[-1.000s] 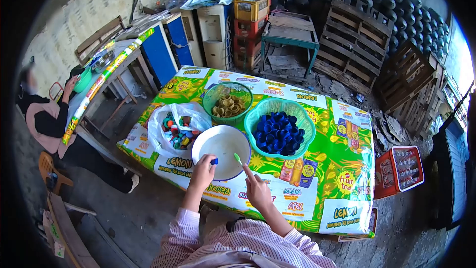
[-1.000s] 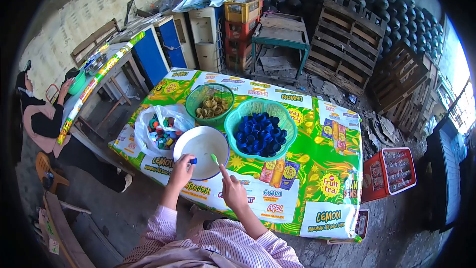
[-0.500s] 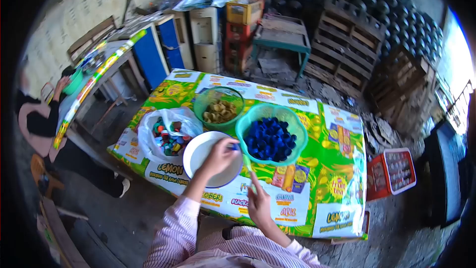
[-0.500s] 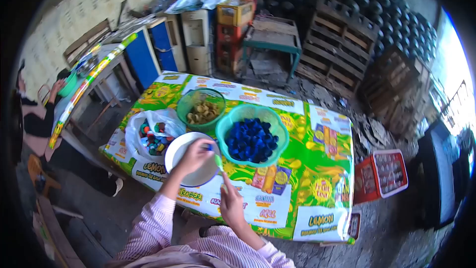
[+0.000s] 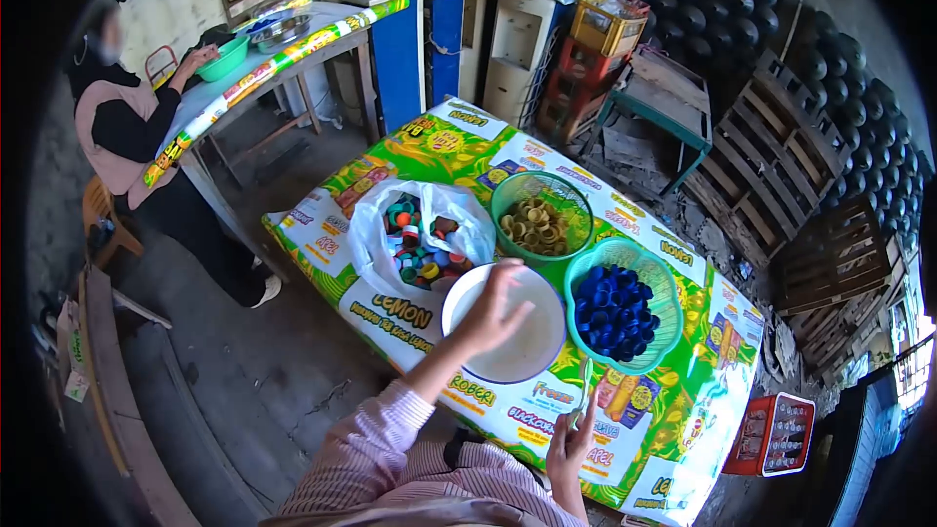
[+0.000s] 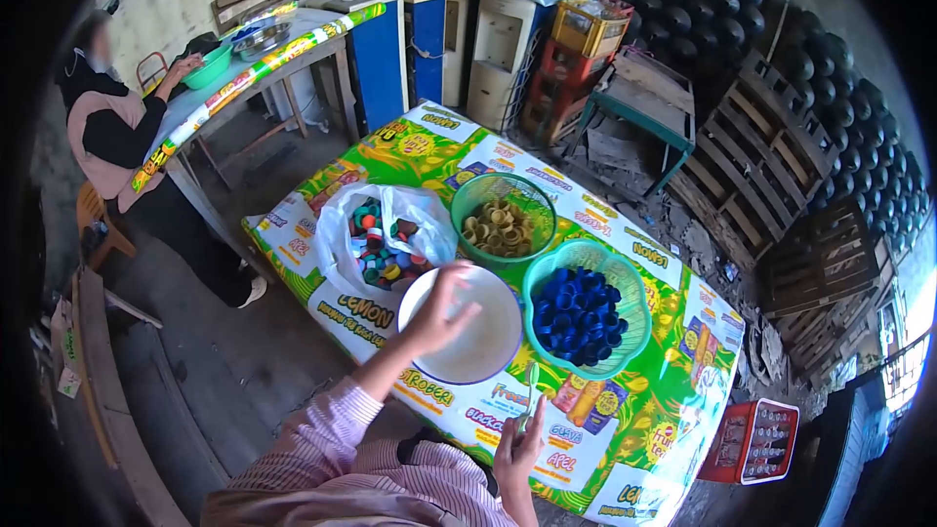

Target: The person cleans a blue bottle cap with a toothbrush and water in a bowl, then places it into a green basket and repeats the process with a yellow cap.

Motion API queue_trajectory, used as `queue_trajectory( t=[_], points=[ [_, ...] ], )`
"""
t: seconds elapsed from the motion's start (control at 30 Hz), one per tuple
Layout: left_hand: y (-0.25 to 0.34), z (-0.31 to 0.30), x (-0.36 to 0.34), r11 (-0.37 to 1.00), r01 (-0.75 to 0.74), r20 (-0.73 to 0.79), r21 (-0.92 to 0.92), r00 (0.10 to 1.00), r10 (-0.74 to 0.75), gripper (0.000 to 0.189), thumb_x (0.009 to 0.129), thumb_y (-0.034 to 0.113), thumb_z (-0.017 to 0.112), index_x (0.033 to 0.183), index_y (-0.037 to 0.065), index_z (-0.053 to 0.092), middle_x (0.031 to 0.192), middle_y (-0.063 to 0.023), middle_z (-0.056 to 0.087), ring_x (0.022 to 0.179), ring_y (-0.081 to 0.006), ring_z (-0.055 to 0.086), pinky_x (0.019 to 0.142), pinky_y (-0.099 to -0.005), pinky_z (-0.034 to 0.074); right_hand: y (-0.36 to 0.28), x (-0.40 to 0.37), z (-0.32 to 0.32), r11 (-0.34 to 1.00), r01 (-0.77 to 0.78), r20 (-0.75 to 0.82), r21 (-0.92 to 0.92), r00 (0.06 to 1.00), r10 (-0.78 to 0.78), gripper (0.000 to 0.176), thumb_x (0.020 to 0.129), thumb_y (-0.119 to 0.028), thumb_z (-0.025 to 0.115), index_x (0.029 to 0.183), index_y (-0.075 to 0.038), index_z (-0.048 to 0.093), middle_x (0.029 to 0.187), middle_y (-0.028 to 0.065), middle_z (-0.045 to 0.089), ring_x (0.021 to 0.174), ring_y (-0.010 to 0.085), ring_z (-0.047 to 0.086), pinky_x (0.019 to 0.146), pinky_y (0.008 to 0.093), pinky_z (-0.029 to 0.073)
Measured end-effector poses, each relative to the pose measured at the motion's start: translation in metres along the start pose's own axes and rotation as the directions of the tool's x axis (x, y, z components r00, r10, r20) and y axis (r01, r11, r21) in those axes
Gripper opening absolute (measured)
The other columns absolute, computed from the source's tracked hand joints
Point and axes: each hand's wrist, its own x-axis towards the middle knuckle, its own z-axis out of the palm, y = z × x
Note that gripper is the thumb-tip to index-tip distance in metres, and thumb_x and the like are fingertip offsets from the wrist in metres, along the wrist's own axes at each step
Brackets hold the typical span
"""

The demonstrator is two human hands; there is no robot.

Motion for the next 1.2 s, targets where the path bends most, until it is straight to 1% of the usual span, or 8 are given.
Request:
queue_trajectory(
  t=[0.1,0.2,0.47,0.63,0.73,0.93,1.1,1.2],
  points=[
    [-0.032,-0.070,-0.005,0.985,0.149,-0.271,0.082,0.955,-0.122,0.029,0.075,0.004,0.060,0.101,0.002,0.047,0.102,-0.0143,0.047,0.091,-0.0262,0.049,0.078,-0.0330,0.042,-0.006,0.015,0.015,0.994,0.020,0.081,-0.104,0.997,-0.011,0.034,0.080,0.000,0.054,0.113,0.002,0.047,0.052,-0.0007,0.042,0.041,0.0032,0.032,0.038,0.0216,0.024],
    [-0.062,-0.125,-0.008,0.893,0.136,-0.417,0.429,0.907,0.062,0.026,0.073,0.005,0.060,0.096,0.004,0.048,0.095,-0.0149,0.050,0.093,-0.0318,0.048,0.082,-0.0394,0.039,-0.014,0.043,0.042,0.960,0.105,0.187,-0.259,0.981,-0.057,0.019,0.075,-0.005,0.063,0.081,-0.001,0.046,0.049,0.0057,0.045,0.038,0.0168,0.045,0.040,0.0286,0.034],
    [-0.116,-0.187,0.015,0.835,0.319,-0.546,0.449,0.837,-0.026,0.065,0.062,0.023,0.074,0.112,0.001,0.038,0.109,-0.0186,0.043,0.103,-0.0357,0.043,0.087,-0.0437,0.035,-0.056,0.148,0.190,0.895,0.374,0.365,-0.243,0.890,-0.273,0.056,0.060,-0.024,0.078,0.096,0.002,0.044,0.083,0.0190,0.050,0.076,0.0363,0.053,0.069,0.0407,0.044],
    [-0.138,-0.203,0.043,0.746,0.484,-0.363,0.457,0.867,-0.341,0.098,0.057,0.033,0.079,0.128,-0.004,0.021,0.123,-0.0248,0.035,0.113,-0.0387,0.038,0.094,-0.0445,0.033,-0.053,0.184,0.275,0.822,0.399,0.485,-0.407,0.856,-0.176,0.080,0.058,-0.036,0.076,0.120,-0.004,0.034,0.105,0.0180,0.050,0.084,0.0370,0.057,0.069,0.0426,0.049],
    [-0.158,-0.211,0.057,0.767,0.313,-0.258,0.560,0.946,-0.198,0.100,0.055,0.032,0.079,0.129,-0.002,0.021,0.122,-0.0247,0.036,0.113,-0.0386,0.038,0.094,-0.0455,0.033,-0.048,0.199,0.294,0.766,0.431,0.477,-0.478,0.859,-0.185,0.082,0.064,-0.033,0.071,0.128,-0.007,0.028,0.103,0.0174,0.049,0.077,0.0355,0.059,0.062,0.0418,0.050],
    [-0.217,-0.218,0.080,0.835,0.260,-0.168,0.485,0.965,-0.202,0.079,0.065,0.012,0.066,0.131,0.001,0.023,0.122,-0.0236,0.042,0.115,-0.0383,0.039,0.095,-0.0407,0.034,-0.064,0.253,0.280,0.699,0.484,0.402,-0.526,0.866,-0.297,0.077,0.066,-0.013,0.057,0.134,-0.006,0.021,0.104,0.0167,0.046,0.073,0.0336,0.059,0.059,0.0420,0.051],
    [-0.245,-0.212,0.102,0.737,0.465,0.065,0.491,0.824,-0.563,0.052,0.073,0.021,0.063,0.120,0.006,0.047,0.113,-0.0165,0.055,0.105,-0.0283,0.053,0.086,-0.0335,0.043,-0.080,0.241,0.297,0.649,0.494,0.601,-0.578,0.796,-0.070,0.121,0.053,-0.060,0.071,0.138,-0.007,0.004,0.123,0.0194,0.040,0.092,0.0338,0.057,0.073,0.0413,0.050],
    [-0.225,-0.218,0.114,0.736,0.485,0.227,0.472,0.740,-0.633,0.044,0.076,0.028,0.058,0.116,0.010,0.052,0.111,-0.0147,0.057,0.104,-0.0263,0.054,0.085,-0.0328,0.043,-0.049,0.239,0.318,0.546,0.548,0.576,-0.634,0.806,-0.140,0.099,0.066,-0.043,0.067,0.138,-0.004,0.010,0.118,0.0218,0.046,0.081,0.0330,0.061,0.067,0.0412,0.051]
  ],
)
